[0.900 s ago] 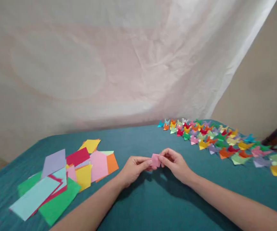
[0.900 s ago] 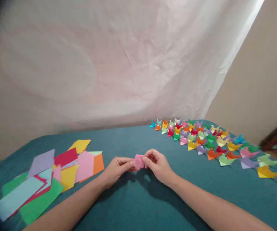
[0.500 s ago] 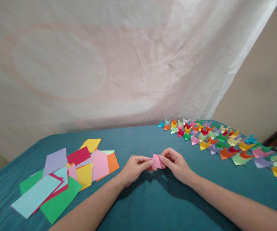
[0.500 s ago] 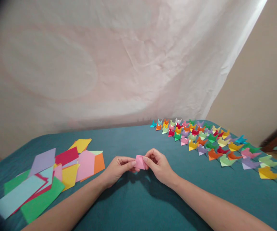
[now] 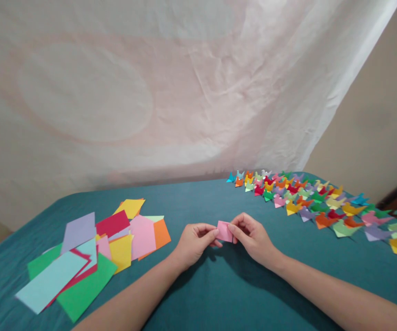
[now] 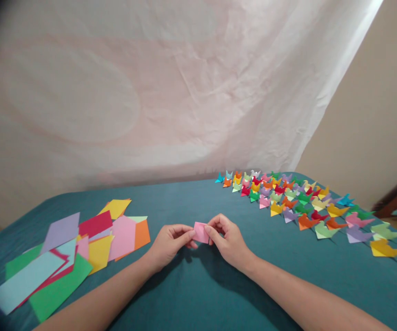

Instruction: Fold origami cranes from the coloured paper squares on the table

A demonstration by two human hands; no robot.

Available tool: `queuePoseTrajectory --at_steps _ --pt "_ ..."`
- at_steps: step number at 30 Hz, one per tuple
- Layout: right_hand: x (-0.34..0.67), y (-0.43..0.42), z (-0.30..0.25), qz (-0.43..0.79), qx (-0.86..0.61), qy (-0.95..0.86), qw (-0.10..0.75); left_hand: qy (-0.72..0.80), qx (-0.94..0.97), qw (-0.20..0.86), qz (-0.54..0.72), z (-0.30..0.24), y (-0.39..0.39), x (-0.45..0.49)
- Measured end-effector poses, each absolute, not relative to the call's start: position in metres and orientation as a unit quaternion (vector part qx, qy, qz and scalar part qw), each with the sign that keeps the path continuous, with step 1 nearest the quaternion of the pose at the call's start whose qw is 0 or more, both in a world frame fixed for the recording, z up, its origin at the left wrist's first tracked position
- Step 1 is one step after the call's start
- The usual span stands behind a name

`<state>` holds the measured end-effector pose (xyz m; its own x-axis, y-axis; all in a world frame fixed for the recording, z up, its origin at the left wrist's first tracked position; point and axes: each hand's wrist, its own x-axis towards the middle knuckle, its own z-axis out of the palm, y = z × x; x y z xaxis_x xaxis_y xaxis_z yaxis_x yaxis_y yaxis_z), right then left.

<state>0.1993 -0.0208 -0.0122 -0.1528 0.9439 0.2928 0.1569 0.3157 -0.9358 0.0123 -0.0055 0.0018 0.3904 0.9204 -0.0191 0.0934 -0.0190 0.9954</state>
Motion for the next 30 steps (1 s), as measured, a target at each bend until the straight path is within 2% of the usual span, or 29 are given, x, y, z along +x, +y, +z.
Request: queuePoseTrajectory --at_steps 13,19,30 --pt "0.197 -0.019 -0.013 0.334 -0.47 -0.671 0.466 0.441 0.679 0.468 0.355 0.0 -0.009 0.012" --pt "0.196 -0.017 -0.016 0.352 -0.446 -0.672 0.475 0.424 0.722 0.437 0.329 -0.003 -0.01 0.01" --pt "0.195 -0.019 -0.009 0.341 -0.43 -0.719 0.427 0.405 0.773 0.372 0.316 0.006 -0.019 0.013"
